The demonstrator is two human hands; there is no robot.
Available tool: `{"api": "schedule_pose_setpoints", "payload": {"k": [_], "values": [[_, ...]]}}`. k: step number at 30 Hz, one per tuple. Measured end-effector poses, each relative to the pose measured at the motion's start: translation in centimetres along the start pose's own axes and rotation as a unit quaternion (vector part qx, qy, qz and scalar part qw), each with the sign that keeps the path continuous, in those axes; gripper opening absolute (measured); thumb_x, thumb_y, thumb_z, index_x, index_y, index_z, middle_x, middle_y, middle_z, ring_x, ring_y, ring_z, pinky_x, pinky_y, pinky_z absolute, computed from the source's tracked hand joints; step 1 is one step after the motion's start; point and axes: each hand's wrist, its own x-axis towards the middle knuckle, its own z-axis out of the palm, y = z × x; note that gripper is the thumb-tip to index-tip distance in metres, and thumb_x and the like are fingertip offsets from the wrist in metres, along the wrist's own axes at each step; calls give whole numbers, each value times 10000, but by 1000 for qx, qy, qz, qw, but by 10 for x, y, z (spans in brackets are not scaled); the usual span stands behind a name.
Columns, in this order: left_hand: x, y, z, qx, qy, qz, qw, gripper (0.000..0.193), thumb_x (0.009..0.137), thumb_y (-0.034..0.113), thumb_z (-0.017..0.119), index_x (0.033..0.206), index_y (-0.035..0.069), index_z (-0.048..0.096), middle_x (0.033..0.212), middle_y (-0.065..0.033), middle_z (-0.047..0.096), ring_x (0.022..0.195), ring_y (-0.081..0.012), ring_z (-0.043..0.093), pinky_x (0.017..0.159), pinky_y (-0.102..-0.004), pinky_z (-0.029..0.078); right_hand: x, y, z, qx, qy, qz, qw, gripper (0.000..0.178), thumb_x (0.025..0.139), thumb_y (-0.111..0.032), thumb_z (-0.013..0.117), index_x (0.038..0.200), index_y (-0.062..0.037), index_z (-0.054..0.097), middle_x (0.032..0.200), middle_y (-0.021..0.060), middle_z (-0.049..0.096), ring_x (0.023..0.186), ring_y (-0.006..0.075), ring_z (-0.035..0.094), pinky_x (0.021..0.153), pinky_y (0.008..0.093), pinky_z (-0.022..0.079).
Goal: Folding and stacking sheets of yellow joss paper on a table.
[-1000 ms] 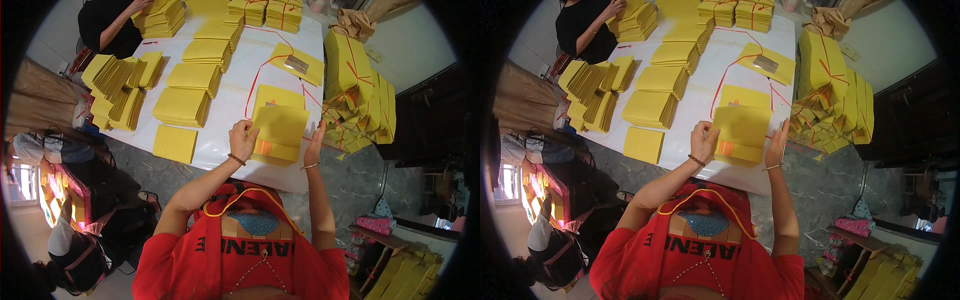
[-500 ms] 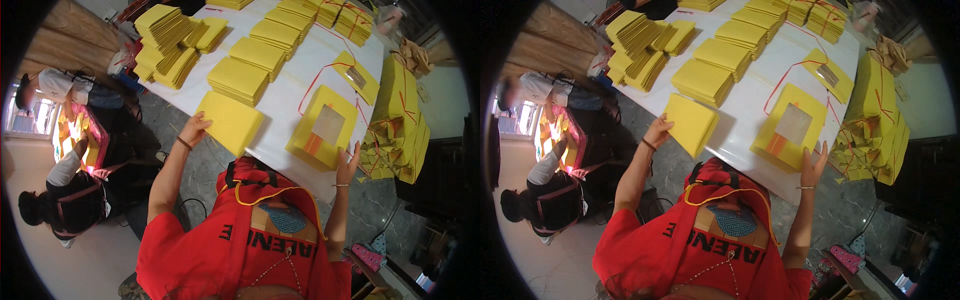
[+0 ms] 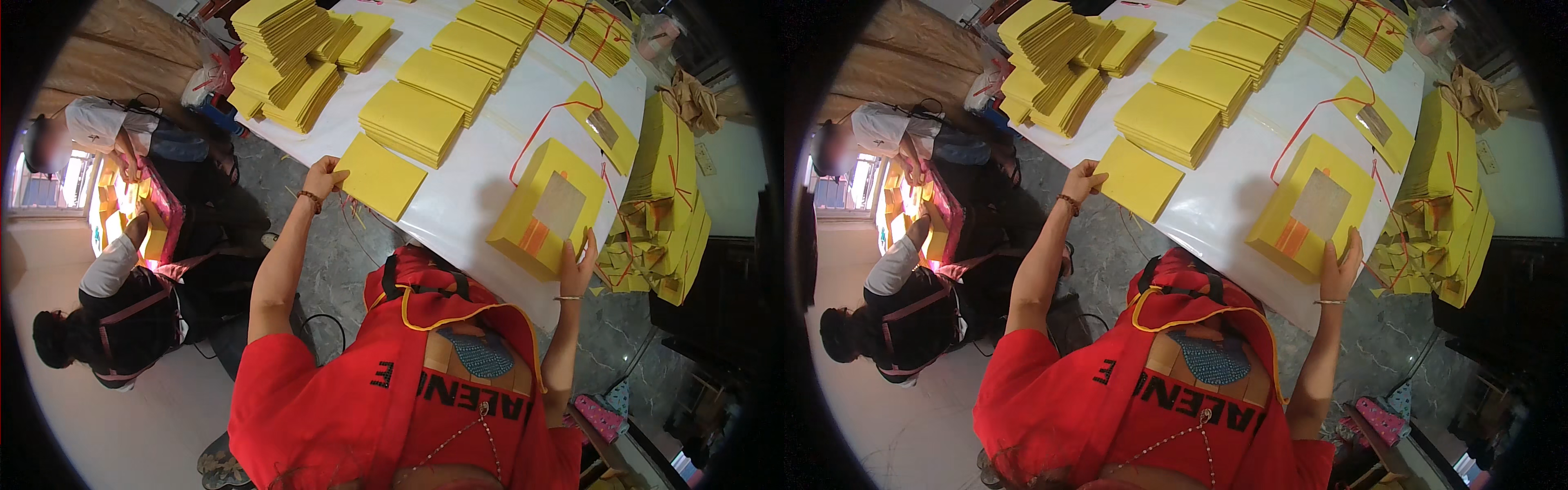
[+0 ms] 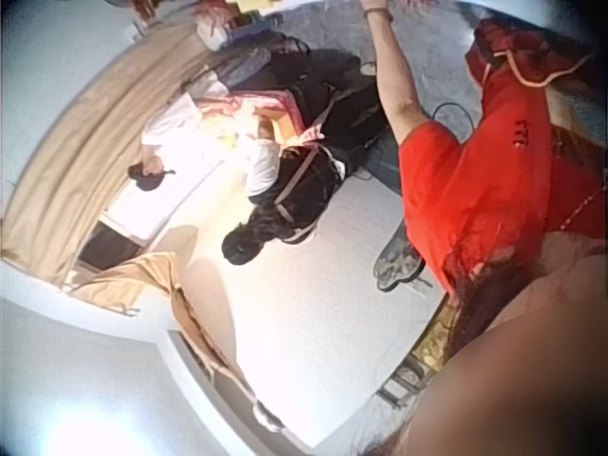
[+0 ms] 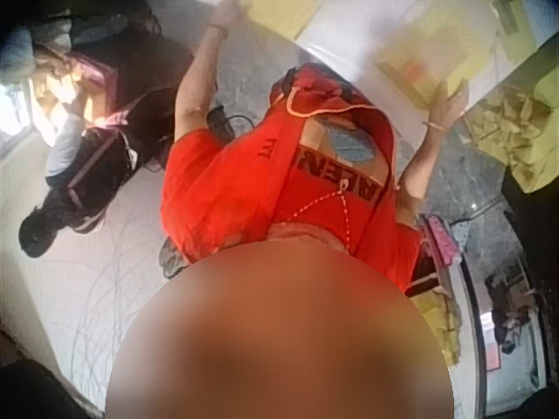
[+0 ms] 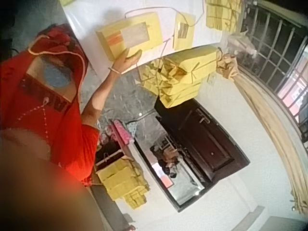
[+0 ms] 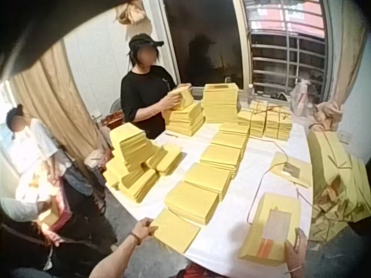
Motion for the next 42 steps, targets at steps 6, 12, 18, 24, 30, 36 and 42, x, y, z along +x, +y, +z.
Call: {"api": "schedule_pose_setpoints", "payload": {"k": [6,12,18,24,30,36,42], "values": [[-3,-4,13,115,131,58,983,303,758,142,658,1029,46,562,846,-75,621,742,-193,581,631,-318,461,2,-4,-1,-17,-1,-9,1000,520,841,-136,578,1298,10,377,1324,167,387,1225,283,371,1029,363,282],[-41,20,36,415,68,386,821,559,727,360,675,1216,150,502,1205,-116,504,1130,-347,424,903,-477,352,2,8,-7,-29,22,0,999,523,841,-142,580,1304,-4,378,1319,173,386,1222,285,372,1018,366,298],[-55,12,58,616,-77,390,680,770,719,567,574,1383,294,295,1450,-107,235,1312,-324,238,1012,-553,208,9,-5,-7,21,13,26,999,526,845,-173,580,1298,11,386,1322,186,377,1230,291,365,1013,369,300],[-45,6,65,650,-92,363,661,748,756,554,543,1397,286,267,1465,-112,201,1332,-339,191,1026,-563,175,11,7,-18,-22,32,-12,999,531,833,-184,592,1281,23,397,1312,193,394,1232,297,368,1020,369,287],[-60,24,65,701,-147,313,623,950,656,388,731,1418,191,198,1467,-166,146,1340,-366,161,1027,-547,209,6,18,-18,-22,41,-100,994,391,796,-104,609,1155,17,514,1187,184,515,1166,333,442,1009,380,315],[-77,83,100,700,-189,244,643,805,693,313,716,1372,182,306,1424,-139,269,1264,-334,321,988,-510,294,0,28,-26,28,20,-67,997,369,771,-102,603,1127,-29,534,1145,174,540,1126,339,473,1015,400,319],[-59,57,202,75,-332,154,928,564,933,356,444,1380,47,291,1342,-142,411,1184,-228,444,967,-357,363,5,19,-20,83,61,-51,993,514,840,-176,582,1306,-58,399,1317,154,408,1226,268,385,1020,356,302]]}}
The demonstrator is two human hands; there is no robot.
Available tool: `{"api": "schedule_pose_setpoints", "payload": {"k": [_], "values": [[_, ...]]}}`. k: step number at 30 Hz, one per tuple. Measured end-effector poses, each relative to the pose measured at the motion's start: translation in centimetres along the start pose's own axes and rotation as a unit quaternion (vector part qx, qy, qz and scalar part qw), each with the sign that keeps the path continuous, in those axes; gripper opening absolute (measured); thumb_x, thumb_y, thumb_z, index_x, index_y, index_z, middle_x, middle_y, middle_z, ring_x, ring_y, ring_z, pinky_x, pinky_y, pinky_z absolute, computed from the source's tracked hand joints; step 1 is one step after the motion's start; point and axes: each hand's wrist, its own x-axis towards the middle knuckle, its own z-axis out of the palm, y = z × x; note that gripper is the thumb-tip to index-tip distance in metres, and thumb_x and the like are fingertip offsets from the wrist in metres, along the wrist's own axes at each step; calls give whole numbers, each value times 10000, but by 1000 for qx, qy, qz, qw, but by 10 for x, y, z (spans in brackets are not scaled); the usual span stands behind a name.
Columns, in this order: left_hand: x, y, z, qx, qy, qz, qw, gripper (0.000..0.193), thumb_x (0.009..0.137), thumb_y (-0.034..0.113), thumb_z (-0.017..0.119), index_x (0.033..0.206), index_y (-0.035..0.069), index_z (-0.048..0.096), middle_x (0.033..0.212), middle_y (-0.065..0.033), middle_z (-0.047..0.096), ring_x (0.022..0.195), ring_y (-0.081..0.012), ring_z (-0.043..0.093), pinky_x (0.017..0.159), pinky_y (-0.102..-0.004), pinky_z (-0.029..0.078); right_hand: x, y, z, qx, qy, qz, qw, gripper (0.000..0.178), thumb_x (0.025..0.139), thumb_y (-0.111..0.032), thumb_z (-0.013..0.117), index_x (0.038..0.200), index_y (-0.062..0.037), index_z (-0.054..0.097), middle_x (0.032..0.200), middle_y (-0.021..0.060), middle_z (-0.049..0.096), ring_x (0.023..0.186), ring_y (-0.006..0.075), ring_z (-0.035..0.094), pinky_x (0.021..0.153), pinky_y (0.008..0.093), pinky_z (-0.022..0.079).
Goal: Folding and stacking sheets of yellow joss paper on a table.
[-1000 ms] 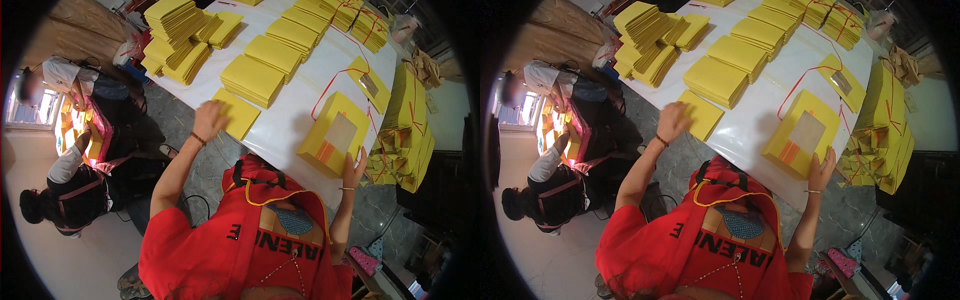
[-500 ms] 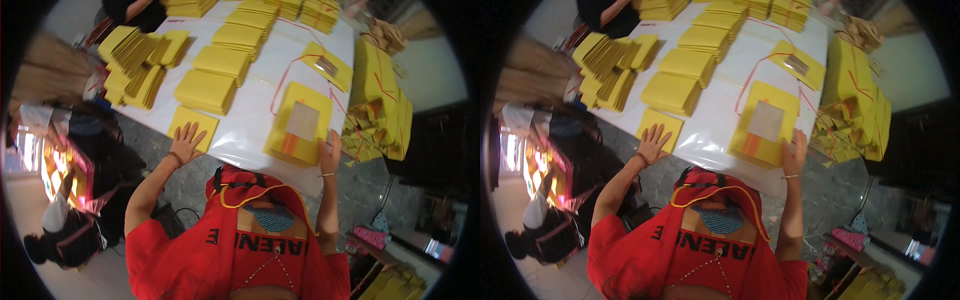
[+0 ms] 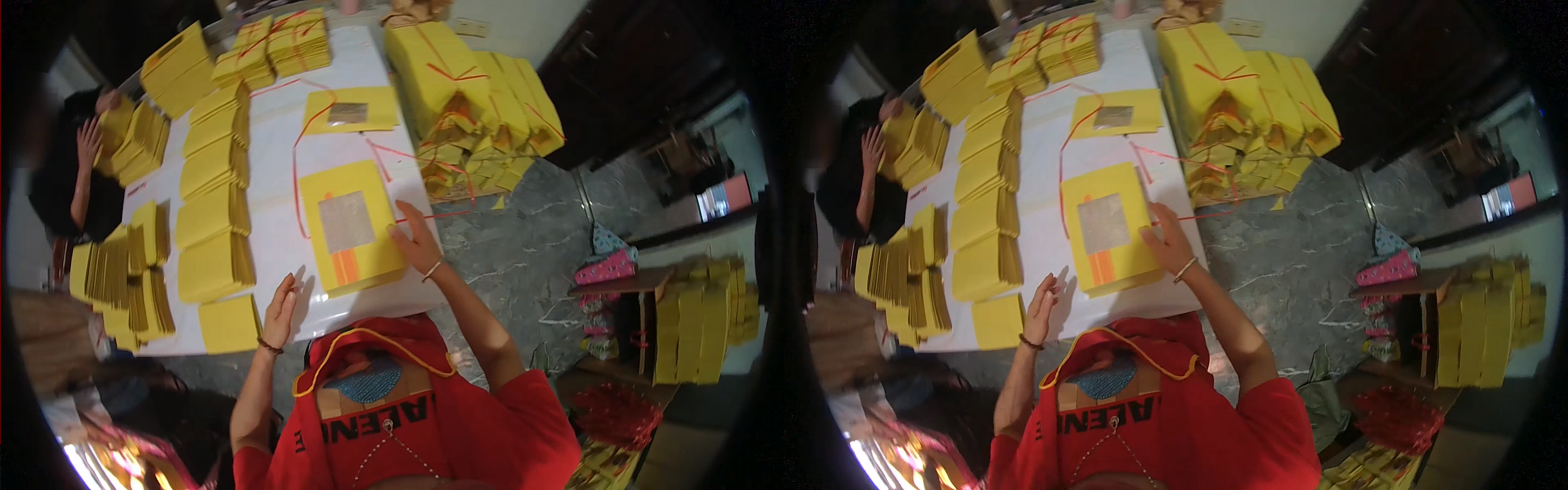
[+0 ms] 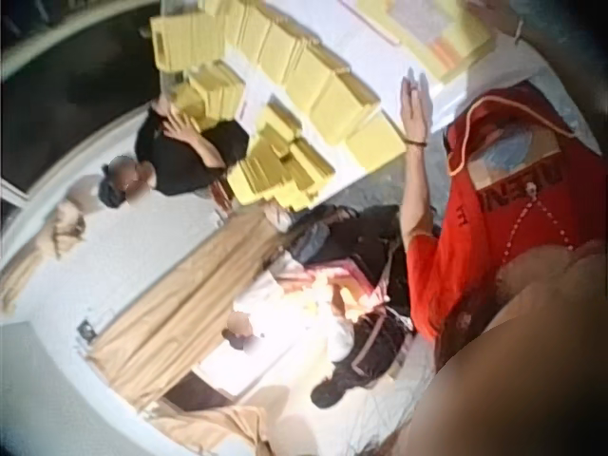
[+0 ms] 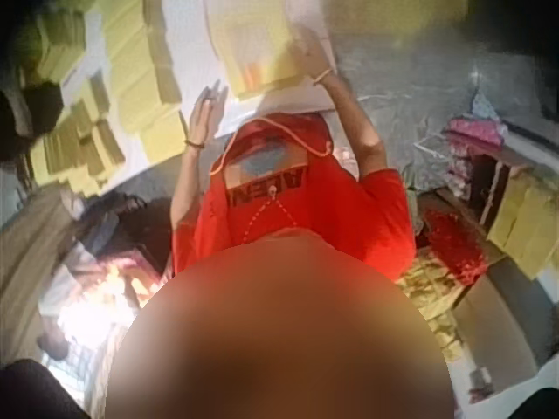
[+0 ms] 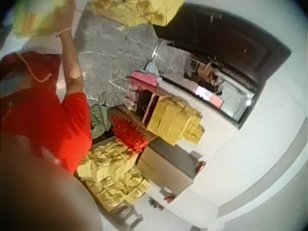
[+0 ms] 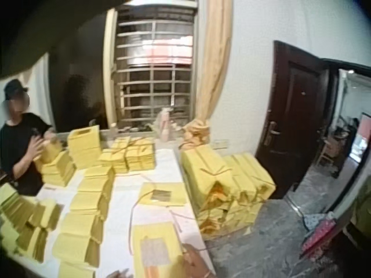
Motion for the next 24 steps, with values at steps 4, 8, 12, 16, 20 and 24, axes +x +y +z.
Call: {"api": "schedule_pose_setpoints", "payload": {"k": [4,8,12,16,20,24], "values": [[59,-17,58,-338,-4,-57,939,624,946,471,323,1394,43,246,1376,-131,364,1234,-223,385,1021,-350,308,-10,39,25,232,37,249,940,596,918,-306,444,1364,25,226,1364,181,333,1264,271,324,1047,345,249],[60,-4,76,-340,-7,-26,940,569,954,454,302,1351,47,293,1324,-86,410,1203,-206,417,993,-349,348,-20,43,37,313,7,301,901,665,950,-414,348,1387,41,137,1454,158,171,1359,217,121,1094,315,127],[62,-20,81,-344,39,-43,937,511,963,407,298,1326,49,322,1294,-87,430,1174,-204,442,963,-347,384,-14,49,60,222,-36,232,946,646,953,-449,304,1380,20,183,1405,137,256,1331,196,178,1081,307,162],[62,-50,72,-351,13,-39,936,472,966,395,313,1273,45,390,1219,-90,473,1075,-189,491,914,-311,411,-18,38,65,227,-49,281,931,593,971,-455,210,1380,-26,238,1354,76,311,1251,166,296,1029,305,268],[71,-26,79,-172,44,-28,984,526,958,376,307,1286,-31,363,1282,-182,422,1205,-255,381,1026,-349,289,-23,21,44,358,-9,365,859,511,975,-412,300,1356,-71,319,1212,13,457,1085,118,439,934,268,367],[76,-32,74,-75,83,30,993,562,924,367,401,1316,-30,333,1331,-202,383,1237,-311,356,1040,-358,264,-19,13,15,385,-4,342,857,537,963,-340,354,1399,-53,228,1374,67,327,1231,184,334,1024,314,279]]}}
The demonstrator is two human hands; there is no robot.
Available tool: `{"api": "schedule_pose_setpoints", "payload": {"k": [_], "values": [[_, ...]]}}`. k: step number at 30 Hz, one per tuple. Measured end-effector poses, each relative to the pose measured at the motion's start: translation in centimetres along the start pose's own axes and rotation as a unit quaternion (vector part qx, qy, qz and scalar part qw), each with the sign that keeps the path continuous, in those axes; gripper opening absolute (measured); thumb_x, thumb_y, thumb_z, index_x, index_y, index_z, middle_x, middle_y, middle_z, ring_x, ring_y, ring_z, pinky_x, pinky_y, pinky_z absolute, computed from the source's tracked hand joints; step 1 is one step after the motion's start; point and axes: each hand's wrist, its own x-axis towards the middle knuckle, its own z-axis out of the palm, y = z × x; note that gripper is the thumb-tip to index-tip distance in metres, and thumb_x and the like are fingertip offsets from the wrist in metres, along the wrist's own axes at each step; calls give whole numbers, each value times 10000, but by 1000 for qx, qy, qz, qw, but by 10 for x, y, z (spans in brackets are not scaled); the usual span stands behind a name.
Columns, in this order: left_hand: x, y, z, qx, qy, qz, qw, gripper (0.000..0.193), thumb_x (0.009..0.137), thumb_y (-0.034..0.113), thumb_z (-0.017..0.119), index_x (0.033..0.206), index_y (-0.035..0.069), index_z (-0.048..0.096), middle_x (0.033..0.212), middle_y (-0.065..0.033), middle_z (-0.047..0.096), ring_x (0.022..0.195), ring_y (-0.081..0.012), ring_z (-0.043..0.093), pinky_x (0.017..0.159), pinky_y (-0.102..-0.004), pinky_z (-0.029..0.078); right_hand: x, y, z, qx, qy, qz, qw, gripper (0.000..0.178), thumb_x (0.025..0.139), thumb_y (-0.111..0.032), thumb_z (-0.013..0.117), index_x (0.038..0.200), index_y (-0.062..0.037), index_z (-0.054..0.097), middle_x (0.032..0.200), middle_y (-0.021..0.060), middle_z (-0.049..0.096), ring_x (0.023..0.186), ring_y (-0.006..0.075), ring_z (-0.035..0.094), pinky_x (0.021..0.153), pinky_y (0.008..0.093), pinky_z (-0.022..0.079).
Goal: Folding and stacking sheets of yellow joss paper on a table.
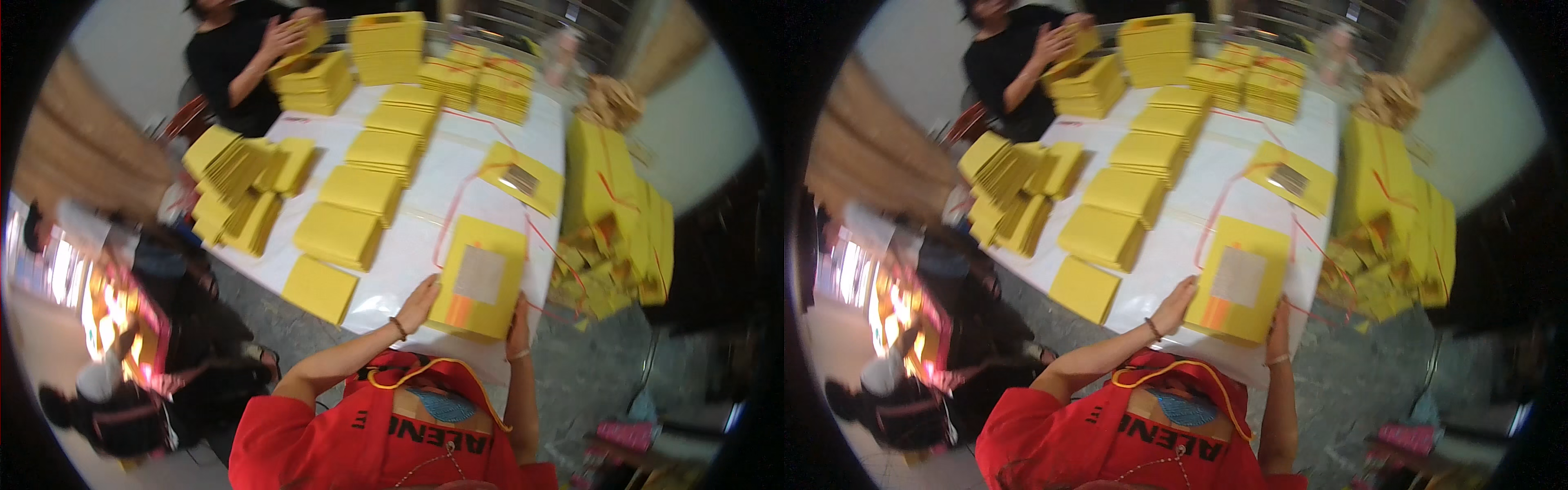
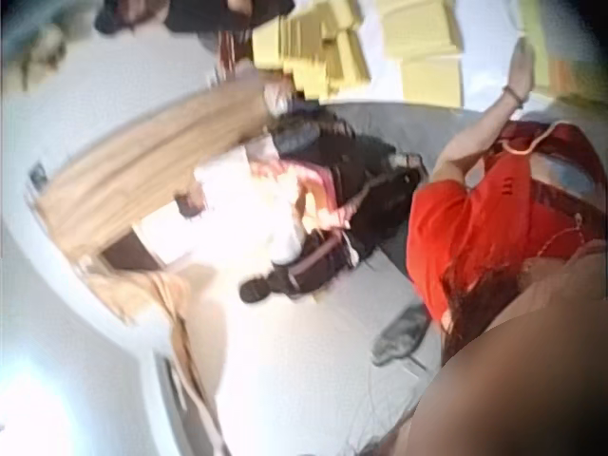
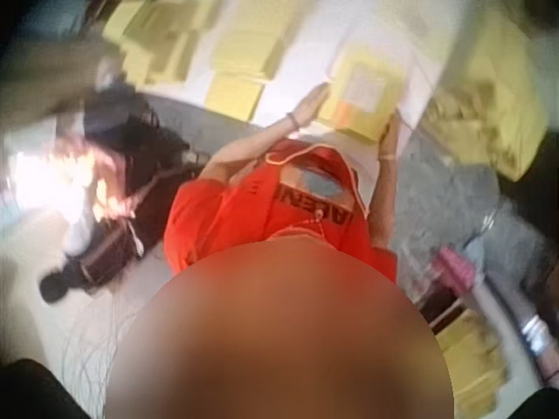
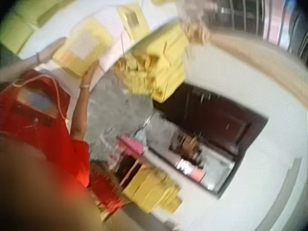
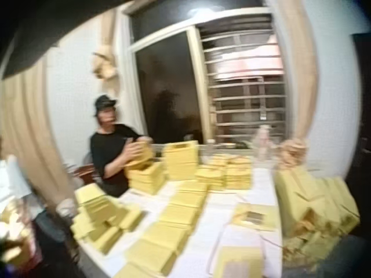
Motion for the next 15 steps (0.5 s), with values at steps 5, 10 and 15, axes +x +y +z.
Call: {"api": "schedule_pose_setpoints", "payload": {"k": [5,10,15], "values": [[-21,80,-11,394,-1,328,859,517,778,309,639,1191,43,482,1220,-162,468,1129,-324,431,918,-427,348,12,-33,10,-557,-26,-394,730,584,817,-289,598,1321,-79,390,1349,151,384,1274,295,328,1015,434,281],[-32,86,-5,491,-118,363,783,486,705,294,674,1126,98,531,1202,-100,472,1122,-263,427,910,-385,335,4,-44,31,-650,-164,-300,679,433,754,-288,651,1137,-108,556,1263,46,486,1250,286,375,982,532,248],[-34,85,-4,511,-119,365,769,437,702,275,666,1088,103,555,1164,-84,490,1076,-238,453,878,-367,350,5,-28,26,-572,-160,-334,732,389,737,-222,672,1092,-92,577,1243,79,494,1230,298,396,988,482,272]]}}
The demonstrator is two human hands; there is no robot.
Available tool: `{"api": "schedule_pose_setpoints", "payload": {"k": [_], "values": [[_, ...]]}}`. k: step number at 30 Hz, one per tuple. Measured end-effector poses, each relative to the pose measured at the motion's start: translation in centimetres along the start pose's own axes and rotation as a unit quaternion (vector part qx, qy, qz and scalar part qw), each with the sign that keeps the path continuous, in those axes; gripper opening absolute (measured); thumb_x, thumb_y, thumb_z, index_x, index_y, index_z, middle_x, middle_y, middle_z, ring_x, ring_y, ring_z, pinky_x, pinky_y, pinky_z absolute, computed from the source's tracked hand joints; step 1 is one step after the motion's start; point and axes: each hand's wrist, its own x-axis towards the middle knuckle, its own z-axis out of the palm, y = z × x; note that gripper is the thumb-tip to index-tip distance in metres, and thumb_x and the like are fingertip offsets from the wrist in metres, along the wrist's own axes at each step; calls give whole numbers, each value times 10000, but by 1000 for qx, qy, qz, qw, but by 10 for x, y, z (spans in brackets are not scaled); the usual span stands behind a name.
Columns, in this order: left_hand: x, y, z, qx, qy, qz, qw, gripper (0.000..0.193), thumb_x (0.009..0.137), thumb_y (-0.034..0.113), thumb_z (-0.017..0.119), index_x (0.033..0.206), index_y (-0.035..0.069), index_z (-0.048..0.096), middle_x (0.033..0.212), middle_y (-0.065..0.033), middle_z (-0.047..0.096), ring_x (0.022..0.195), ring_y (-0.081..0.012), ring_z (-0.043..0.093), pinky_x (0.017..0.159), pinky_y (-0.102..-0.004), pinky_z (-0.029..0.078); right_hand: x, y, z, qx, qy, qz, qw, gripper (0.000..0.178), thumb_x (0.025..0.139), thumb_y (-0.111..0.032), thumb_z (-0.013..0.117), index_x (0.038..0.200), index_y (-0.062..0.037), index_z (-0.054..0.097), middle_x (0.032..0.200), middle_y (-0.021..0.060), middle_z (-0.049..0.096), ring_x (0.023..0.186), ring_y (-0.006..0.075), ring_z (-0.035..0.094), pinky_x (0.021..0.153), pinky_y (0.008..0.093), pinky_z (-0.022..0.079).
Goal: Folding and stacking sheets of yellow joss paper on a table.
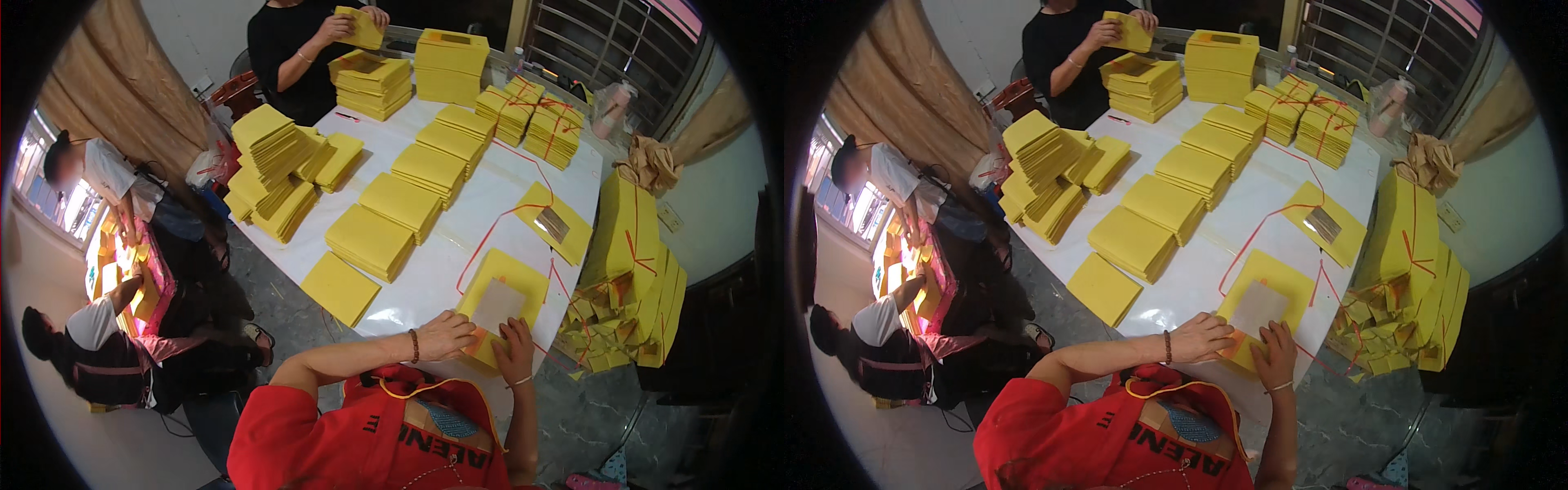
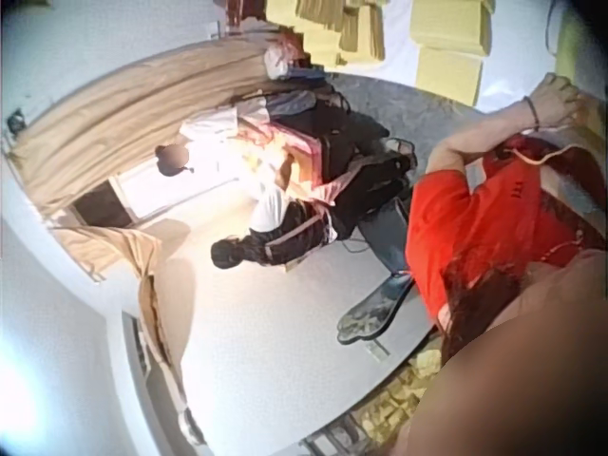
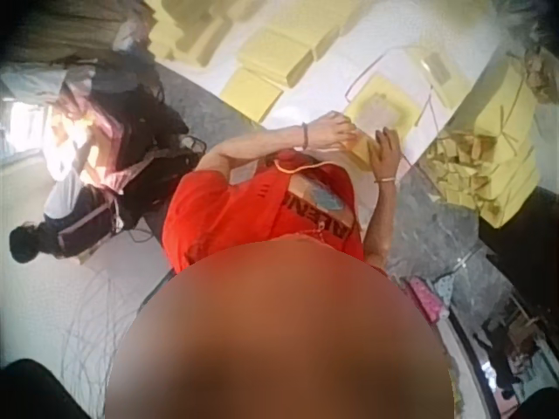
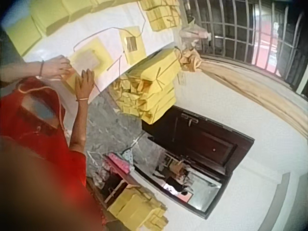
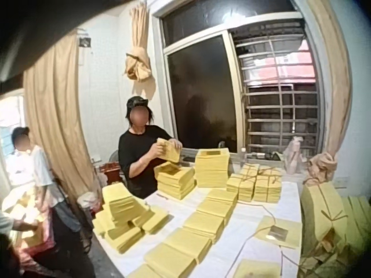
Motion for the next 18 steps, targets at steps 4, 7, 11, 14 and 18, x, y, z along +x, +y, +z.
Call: {"api": "schedule_pose_setpoints", "payload": {"k": [4,7,11,14,18], "values": [[4,-6,-2,-50,-26,7,998,339,716,266,645,1000,96,574,1044,-65,524,964,-218,507,786,-347,395,-2,1,-4,46,15,-13,999,345,738,-169,667,1060,-69,592,1205,114,520,1198,322,430,955,430,352],[5,-22,6,-48,9,48,998,194,750,224,609,886,89,576,917,-55,561,850,-225,545,696,-341,438,-1,3,-11,141,14,-3,990,307,777,-146,629,1063,-43,590,1140,137,567,1191,337,436,958,408,358],[18,-21,-16,-116,44,-8,992,133,824,198,561,829,66,581,785,-74,579,765,-261,551,694,-349,459,2,3,-11,322,-6,112,940,357,955,-249,342,1064,-22,595,1088,138,604,1204,303,432,1024,363,286],[29,-29,-20,-174,1,-64,983,170,868,219,534,856,60,595,776,-109,588,760,-293,561,670,-375,465,-3,21,-8,327,5,121,937,531,976,-348,186,1083,-14,584,1090,128,605,1211,279,422,1031,375,277],[41,-40,-17,-280,-50,-180,942,194,874,212,533,847,32,598,765,-148,606,725,-317,571,644,-381,461,-14,33,-1,433,22,123,893,438,950,-299,297,1104,-13,591,1162,120,572,1194,253,445,1027,356,286]]}}
